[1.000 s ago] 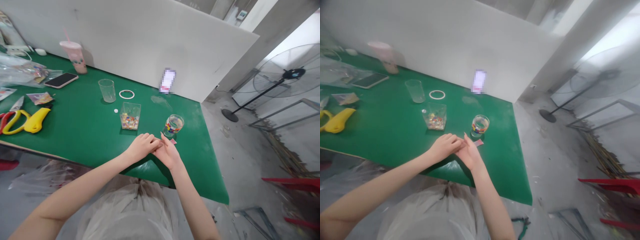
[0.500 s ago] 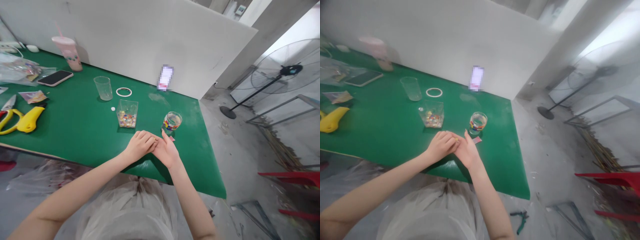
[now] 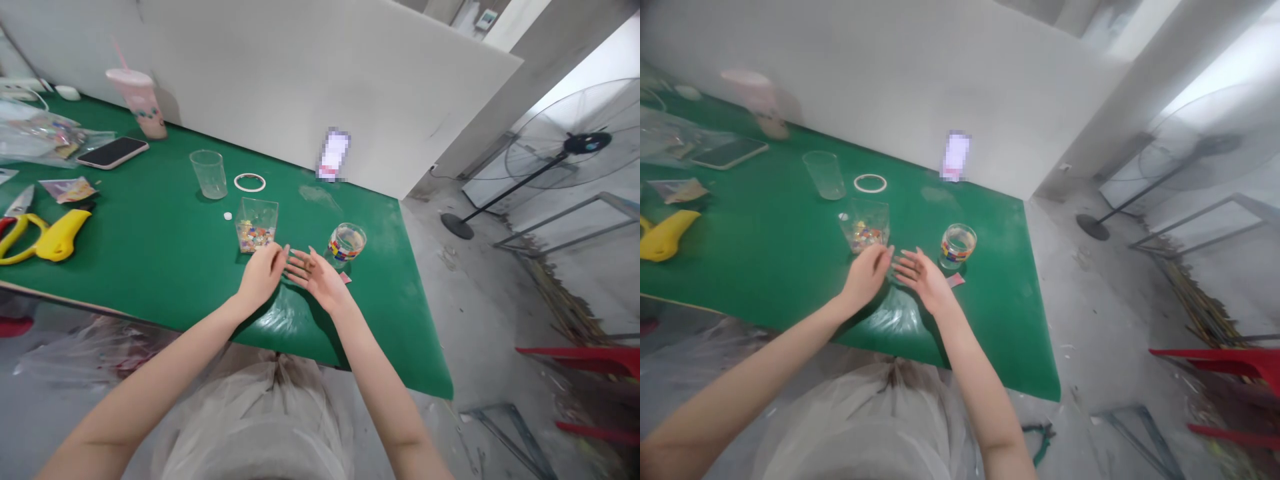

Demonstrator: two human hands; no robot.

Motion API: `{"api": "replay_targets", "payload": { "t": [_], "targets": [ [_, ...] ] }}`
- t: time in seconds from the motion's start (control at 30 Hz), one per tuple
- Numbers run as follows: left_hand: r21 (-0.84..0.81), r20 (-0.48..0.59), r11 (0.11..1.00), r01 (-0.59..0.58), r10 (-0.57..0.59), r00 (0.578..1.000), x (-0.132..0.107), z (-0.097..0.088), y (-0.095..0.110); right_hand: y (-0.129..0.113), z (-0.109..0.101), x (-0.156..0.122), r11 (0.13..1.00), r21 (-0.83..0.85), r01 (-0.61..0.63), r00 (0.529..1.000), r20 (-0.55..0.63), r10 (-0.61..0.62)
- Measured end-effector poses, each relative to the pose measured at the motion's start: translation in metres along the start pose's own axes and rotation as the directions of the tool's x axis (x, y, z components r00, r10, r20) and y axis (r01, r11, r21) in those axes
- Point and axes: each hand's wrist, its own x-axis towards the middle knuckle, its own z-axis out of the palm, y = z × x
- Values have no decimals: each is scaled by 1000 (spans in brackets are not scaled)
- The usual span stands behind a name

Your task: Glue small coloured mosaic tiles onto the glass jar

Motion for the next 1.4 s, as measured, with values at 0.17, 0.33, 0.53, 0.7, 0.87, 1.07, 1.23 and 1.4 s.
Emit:
{"api": "replay_targets", "payload": {
  "t": [0.17,0.33,0.53,0.7,0.87,1.07,1.23,1.4],
  "targets": [
    [-268,-43,921,282,-304,952,5,-7,-5,4,9,23,917,-367,156,972,-110,-209],
    [-436,32,860,266,-280,959,2,-3,-4,0,5,27,908,-369,199,971,-52,-234],
    [-568,155,793,223,-163,974,-4,-20,31,-15,4,2,956,66,287,920,259,-294],
    [-393,115,917,-71,126,985,-7,-38,68,-13,16,-13,939,179,293,849,403,-342],
    [-225,104,942,-248,276,956,-6,-40,78,-9,20,-15,932,163,324,820,443,-363],
    [-112,87,930,-351,361,929,-10,-40,80,-8,17,-14,928,185,324,821,433,-373],
    [-26,40,919,-393,394,918,-11,-39,83,-8,17,-14,926,163,340,824,423,-377],
    [85,84,925,-370,363,928,-11,-35,85,-7,16,-13,922,143,358,834,396,-385]
  ]
}}
